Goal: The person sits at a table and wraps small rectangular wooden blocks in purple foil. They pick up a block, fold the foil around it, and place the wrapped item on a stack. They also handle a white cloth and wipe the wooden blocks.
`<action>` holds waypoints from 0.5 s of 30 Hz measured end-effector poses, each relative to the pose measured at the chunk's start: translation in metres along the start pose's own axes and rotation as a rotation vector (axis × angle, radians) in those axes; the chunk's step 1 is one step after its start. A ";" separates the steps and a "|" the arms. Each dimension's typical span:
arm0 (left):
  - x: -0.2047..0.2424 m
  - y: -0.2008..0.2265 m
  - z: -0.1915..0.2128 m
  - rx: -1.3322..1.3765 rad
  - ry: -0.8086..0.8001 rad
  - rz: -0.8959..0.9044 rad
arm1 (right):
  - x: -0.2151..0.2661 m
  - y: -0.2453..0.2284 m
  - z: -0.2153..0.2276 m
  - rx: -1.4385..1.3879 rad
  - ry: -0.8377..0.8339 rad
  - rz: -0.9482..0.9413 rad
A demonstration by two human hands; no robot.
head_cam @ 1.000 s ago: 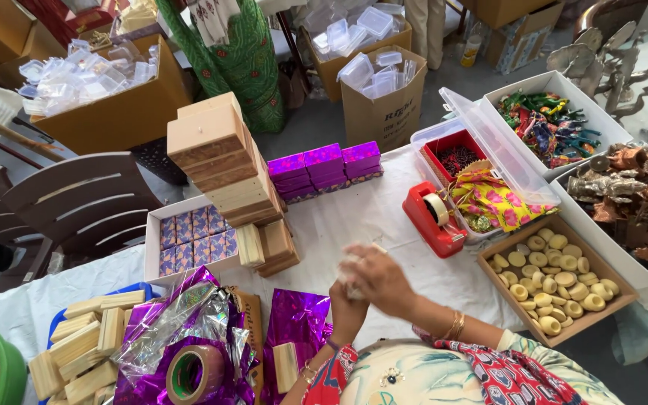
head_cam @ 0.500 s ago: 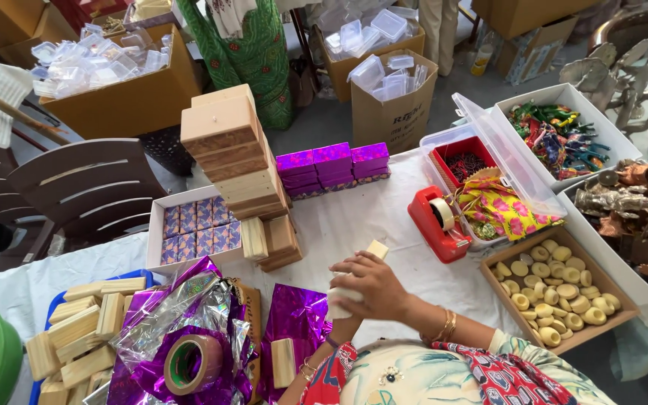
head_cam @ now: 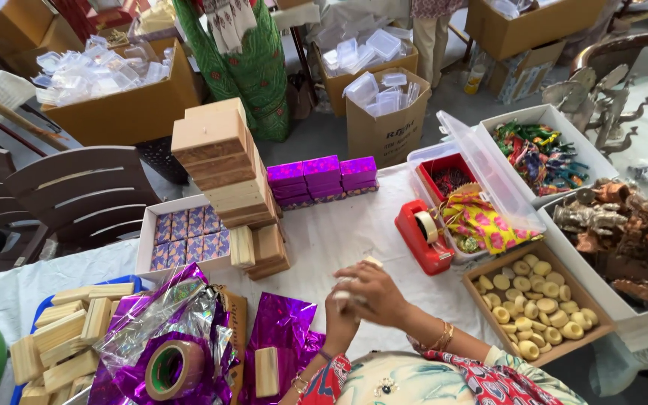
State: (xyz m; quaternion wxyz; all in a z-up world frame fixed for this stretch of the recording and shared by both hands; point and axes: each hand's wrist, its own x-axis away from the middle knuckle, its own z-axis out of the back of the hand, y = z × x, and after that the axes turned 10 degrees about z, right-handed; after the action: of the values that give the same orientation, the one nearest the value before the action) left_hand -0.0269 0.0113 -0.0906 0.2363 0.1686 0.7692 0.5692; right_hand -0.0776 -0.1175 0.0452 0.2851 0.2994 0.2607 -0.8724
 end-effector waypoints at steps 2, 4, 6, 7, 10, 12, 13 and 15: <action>-0.003 0.032 -0.019 -0.162 0.026 0.075 | 0.024 0.032 -0.007 -0.029 -0.043 -0.092; 0.000 0.044 -0.028 -0.103 0.035 0.246 | 0.031 0.035 -0.006 -0.178 -0.021 -0.236; 0.000 0.047 -0.035 -0.043 0.039 0.407 | 0.032 0.029 -0.001 -0.321 0.006 -0.372; 0.000 0.044 -0.036 -0.031 0.046 0.408 | 0.031 0.021 0.001 -0.253 0.033 -0.384; 0.006 0.019 -0.033 -0.079 0.063 0.282 | 0.022 -0.005 0.013 -0.158 0.043 -0.303; 0.013 0.007 -0.031 -0.138 0.073 0.158 | 0.020 -0.015 0.017 -0.134 0.022 -0.211; 0.015 0.005 -0.030 -0.210 0.066 0.059 | 0.021 -0.015 0.017 -0.156 0.002 -0.138; 0.016 0.008 -0.034 -0.280 0.057 -0.042 | 0.026 -0.008 0.016 -0.175 -0.019 -0.066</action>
State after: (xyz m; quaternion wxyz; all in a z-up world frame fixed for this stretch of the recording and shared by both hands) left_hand -0.0590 -0.0047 -0.0780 0.2476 0.1017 0.6921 0.6704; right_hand -0.1063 -0.1311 0.0410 0.2837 0.2563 0.3431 -0.8580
